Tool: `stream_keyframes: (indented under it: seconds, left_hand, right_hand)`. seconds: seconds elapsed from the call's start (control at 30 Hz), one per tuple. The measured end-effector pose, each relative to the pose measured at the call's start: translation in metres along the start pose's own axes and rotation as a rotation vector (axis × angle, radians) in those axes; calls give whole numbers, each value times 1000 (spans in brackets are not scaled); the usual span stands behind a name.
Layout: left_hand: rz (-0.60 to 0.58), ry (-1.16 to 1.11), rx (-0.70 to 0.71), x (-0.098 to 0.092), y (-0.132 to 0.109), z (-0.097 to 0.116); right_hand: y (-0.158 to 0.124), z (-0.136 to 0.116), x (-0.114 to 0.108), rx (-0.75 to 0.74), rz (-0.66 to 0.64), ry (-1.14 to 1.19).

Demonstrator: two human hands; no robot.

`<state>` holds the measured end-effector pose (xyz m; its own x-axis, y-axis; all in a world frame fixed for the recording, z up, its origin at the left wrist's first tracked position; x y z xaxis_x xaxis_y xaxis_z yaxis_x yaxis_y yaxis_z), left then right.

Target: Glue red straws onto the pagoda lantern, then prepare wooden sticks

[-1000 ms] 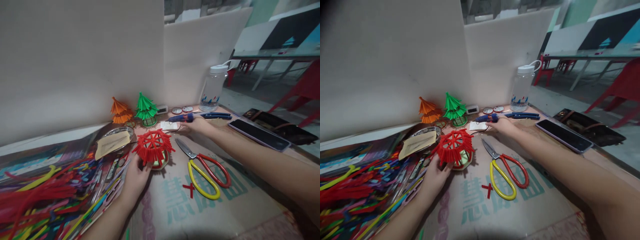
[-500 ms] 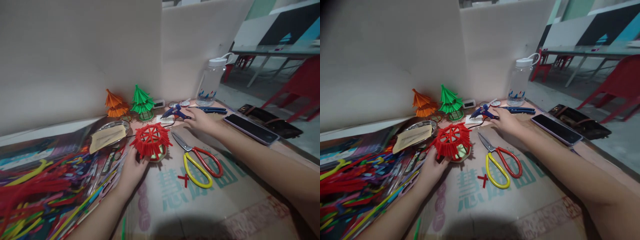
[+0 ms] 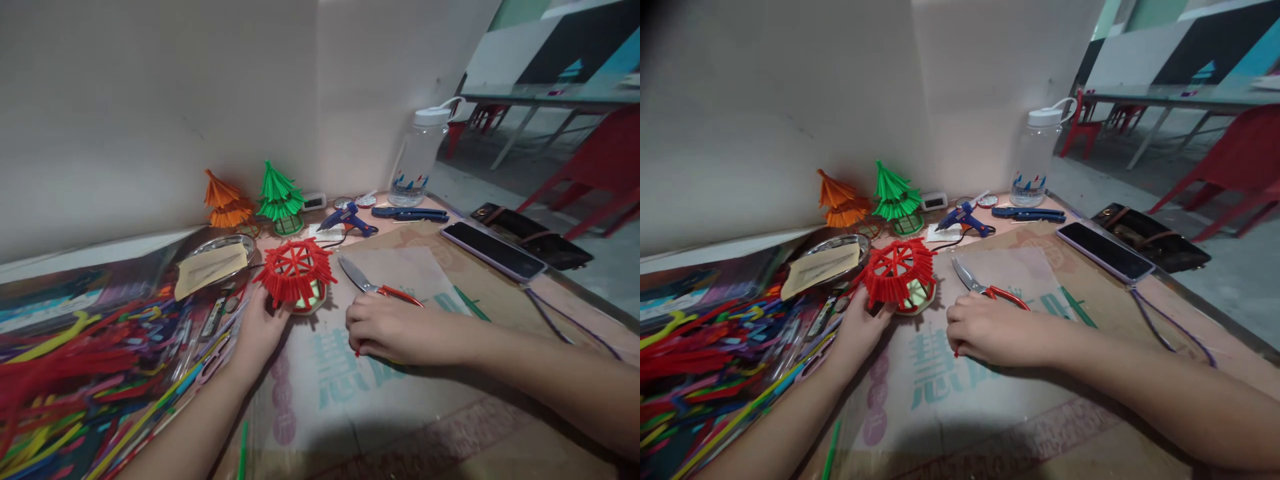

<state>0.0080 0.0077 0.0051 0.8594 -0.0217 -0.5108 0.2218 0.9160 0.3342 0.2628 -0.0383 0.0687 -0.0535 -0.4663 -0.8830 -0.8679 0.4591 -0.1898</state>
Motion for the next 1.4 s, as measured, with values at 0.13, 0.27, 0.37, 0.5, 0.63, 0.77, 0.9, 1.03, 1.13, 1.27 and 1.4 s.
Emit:
stream_keyframes:
  seconds: [0.13, 0.27, 0.37, 0.5, 0.63, 0.77, 0.9, 1.03, 1.13, 1.27, 1.4]
  left_hand:
    - [23, 10, -1, 1, 0, 2]
    - [24, 25, 5, 0, 1, 3]
    - [16, 36, 7, -1, 1, 3]
    - [14, 51, 16, -1, -1, 3]
    - [34, 84, 21, 0, -4, 1]
    - [55, 126, 26, -1, -9, 0]
    - [51, 164, 45, -2, -10, 3]
    - [21, 183, 73, -1, -8, 8]
    - [13, 193, 83, -1, -7, 9]
    - [17, 201, 92, -1, -7, 9]
    - [21, 202, 92, -2, -7, 9]
  right_hand:
    - [8, 6, 6, -63, 106, 15]
    - [13, 3, -4, -88, 274, 64]
    - [17, 1, -10, -74, 450, 187]
    - [22, 3, -1, 91, 602, 596]
    - [24, 5, 5, 201, 599, 887]
    - [22, 7, -5, 240, 636, 711]
    - [20, 4, -12, 231, 644, 276]
    - [22, -2, -15, 229, 621, 122]
    - [23, -4, -16, 243, 591, 92]
    - [25, -4, -16, 249, 559, 14]
    - [26, -3, -16, 301, 550, 19]
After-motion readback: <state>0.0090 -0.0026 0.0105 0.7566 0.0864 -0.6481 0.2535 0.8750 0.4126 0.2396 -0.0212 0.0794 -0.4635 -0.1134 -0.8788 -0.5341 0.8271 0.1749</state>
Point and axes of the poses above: each hand's wrist, its own y-axis towards the middle knuckle, its own x-axis out of the palm, z = x × y, the point moved 2 cm from there along y, towards the middle knuckle, and after that the axes turned 12 degrees about -z, right-handed, at the moved point
